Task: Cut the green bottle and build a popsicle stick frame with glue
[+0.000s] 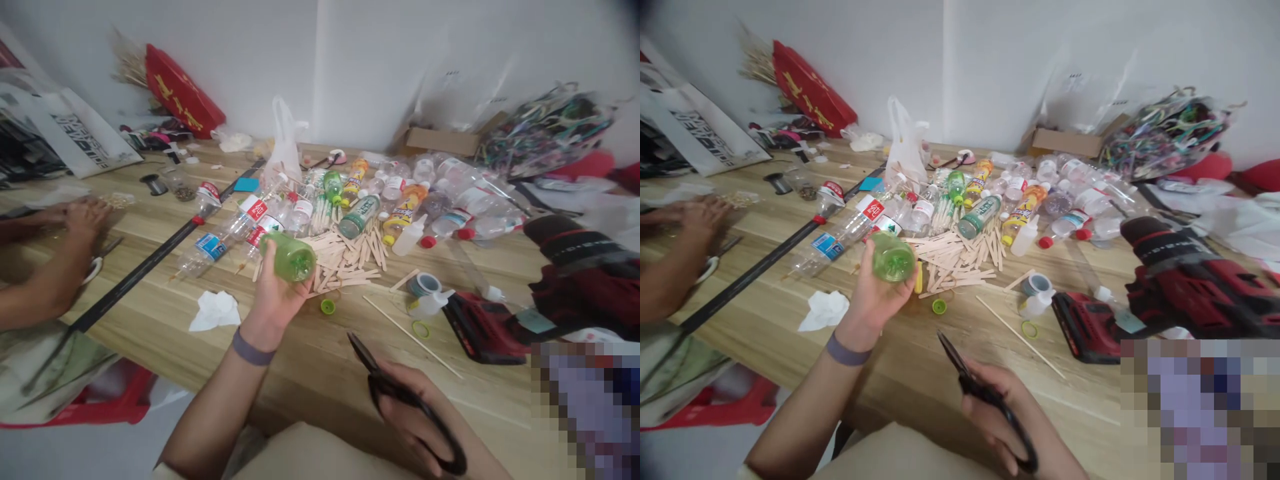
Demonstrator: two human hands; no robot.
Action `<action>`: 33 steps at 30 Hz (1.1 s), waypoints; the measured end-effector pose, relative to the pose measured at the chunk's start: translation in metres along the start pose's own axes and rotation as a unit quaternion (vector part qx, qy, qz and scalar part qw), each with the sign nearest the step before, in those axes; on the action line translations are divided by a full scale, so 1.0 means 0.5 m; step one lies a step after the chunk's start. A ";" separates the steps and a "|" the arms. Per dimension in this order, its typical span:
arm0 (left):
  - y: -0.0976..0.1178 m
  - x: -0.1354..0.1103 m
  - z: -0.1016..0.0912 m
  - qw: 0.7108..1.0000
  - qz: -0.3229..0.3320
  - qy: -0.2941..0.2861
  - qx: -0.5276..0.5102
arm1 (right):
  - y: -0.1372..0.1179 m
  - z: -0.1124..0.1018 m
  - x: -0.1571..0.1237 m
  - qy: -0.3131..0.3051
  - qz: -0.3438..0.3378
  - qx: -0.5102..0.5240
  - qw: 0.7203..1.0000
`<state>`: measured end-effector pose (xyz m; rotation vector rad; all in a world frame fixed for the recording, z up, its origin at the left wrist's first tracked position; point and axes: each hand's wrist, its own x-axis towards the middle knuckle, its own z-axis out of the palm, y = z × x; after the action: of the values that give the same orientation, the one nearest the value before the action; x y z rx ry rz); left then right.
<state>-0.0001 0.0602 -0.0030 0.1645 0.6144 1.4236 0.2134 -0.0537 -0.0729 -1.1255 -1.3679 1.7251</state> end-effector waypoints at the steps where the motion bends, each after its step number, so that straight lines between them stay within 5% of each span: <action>1: 0.002 0.001 0.003 0.999 -0.035 0.019 -0.024 | 0.008 -0.011 -0.003 0.049 -0.043 -0.140 0.988; 3: -0.003 -0.005 0.011 0.994 -0.101 0.022 -0.042 | 0.025 -0.027 -0.005 0.140 -0.096 -0.351 0.921; 6: -0.019 -0.021 0.025 0.989 -0.137 0.022 -0.051 | 0.043 -0.026 -0.002 0.172 -0.127 -0.499 0.839; 12: -0.037 -0.035 0.043 0.985 -0.165 0.011 -0.051 | 0.036 0.002 0.009 0.130 -0.156 -0.566 0.799; 22: -0.081 -0.049 0.045 0.983 -0.179 0.049 -0.003 | -0.085 0.029 0.009 0.238 -0.372 -0.563 0.698; 26: -0.107 -0.061 0.048 0.976 -0.201 0.069 0.034 | -0.097 0.043 0.025 0.228 -0.334 -0.597 0.693; 29: -0.111 -0.065 0.042 0.976 -0.198 0.076 0.052 | -0.087 0.026 0.005 0.219 -0.317 -0.546 0.744; 31: -0.107 -0.062 0.035 0.978 -0.189 0.077 0.047 | -0.074 -0.006 -0.027 0.291 -0.295 -0.464 0.783; 33: -0.103 -0.057 0.027 0.982 -0.164 0.084 0.041 | -0.058 -0.057 -0.064 0.461 -0.228 -0.391 0.763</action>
<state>0.0507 0.0279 -0.0068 0.0064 0.8015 1.0995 0.2521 -0.0636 -0.0400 -1.5686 -1.4764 0.0624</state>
